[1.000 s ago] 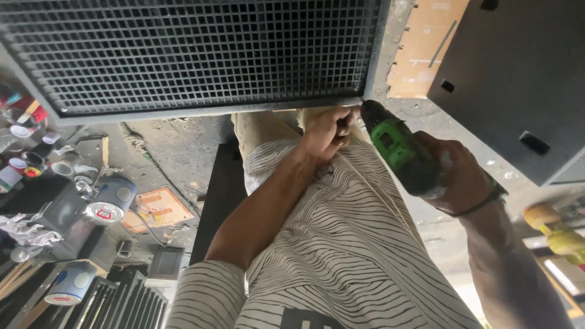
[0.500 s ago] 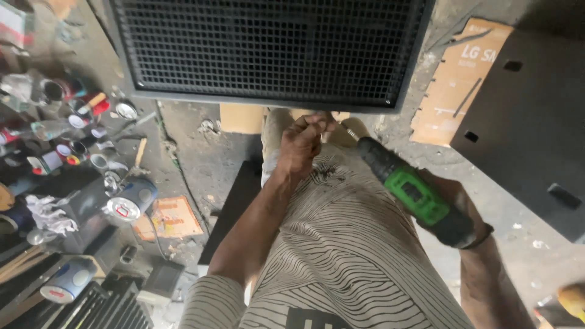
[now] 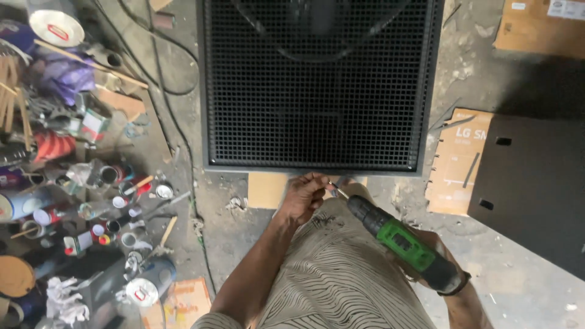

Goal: Attaching a metal protective grille to a large speaker cabinet using a power drill and screws.

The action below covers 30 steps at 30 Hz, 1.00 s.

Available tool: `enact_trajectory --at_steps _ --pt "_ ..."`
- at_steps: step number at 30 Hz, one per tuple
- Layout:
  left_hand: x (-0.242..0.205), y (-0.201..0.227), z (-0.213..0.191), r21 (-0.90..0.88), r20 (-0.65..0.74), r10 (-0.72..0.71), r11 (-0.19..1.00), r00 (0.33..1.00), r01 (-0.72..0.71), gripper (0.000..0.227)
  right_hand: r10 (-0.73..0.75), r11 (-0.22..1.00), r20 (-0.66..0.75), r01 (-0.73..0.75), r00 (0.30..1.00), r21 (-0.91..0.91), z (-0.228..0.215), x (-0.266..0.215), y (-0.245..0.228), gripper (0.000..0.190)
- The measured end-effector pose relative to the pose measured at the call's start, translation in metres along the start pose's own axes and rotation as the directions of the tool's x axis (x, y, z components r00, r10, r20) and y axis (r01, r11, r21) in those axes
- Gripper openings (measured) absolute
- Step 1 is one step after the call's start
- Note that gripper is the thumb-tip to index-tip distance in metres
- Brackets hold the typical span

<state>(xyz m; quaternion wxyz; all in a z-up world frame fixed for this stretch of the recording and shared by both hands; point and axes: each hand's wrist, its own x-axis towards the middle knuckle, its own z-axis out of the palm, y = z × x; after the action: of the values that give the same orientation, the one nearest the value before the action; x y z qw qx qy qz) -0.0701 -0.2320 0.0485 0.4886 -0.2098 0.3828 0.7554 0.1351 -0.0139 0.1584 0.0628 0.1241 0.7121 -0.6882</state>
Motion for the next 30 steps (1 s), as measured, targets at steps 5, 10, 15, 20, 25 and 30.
enact_trajectory --at_steps 5,10,15,20,25,30 --pt "-0.002 0.026 -0.025 0.008 0.015 -0.159 0.987 0.987 0.159 0.012 -0.142 0.944 0.045 0.121 0.989 0.307 0.029 0.018 -0.012 0.019" --pt "-0.007 0.04 -0.055 0.033 0.168 -0.244 0.97 0.955 0.242 0.014 -0.039 0.961 0.049 0.024 0.998 0.277 0.045 0.024 -0.017 0.018" --pt "-0.029 0.052 -0.045 -0.052 0.171 -0.189 0.978 0.967 0.2 0.014 -0.102 0.99 0.093 0.092 0.99 0.106 0.054 0.034 -0.021 0.008" --pt "-0.019 0.014 -0.06 -0.19 0.142 -0.143 0.967 0.979 0.169 0.019 0.234 0.877 0.09 -0.25 0.968 0.411 0.05 0.019 0.031 0.074" --pt "-0.012 0.015 -0.072 -0.141 -0.152 -0.183 0.977 0.971 0.162 0.023 0.355 0.676 0.073 -0.202 0.932 -0.709 0.099 0.056 -0.011 0.066" --pt "0.009 0.025 -0.1 -0.133 -0.179 -0.293 0.953 0.939 0.272 0.019 0.352 0.731 -0.022 -0.29 0.936 -0.617 0.125 0.056 0.012 0.056"
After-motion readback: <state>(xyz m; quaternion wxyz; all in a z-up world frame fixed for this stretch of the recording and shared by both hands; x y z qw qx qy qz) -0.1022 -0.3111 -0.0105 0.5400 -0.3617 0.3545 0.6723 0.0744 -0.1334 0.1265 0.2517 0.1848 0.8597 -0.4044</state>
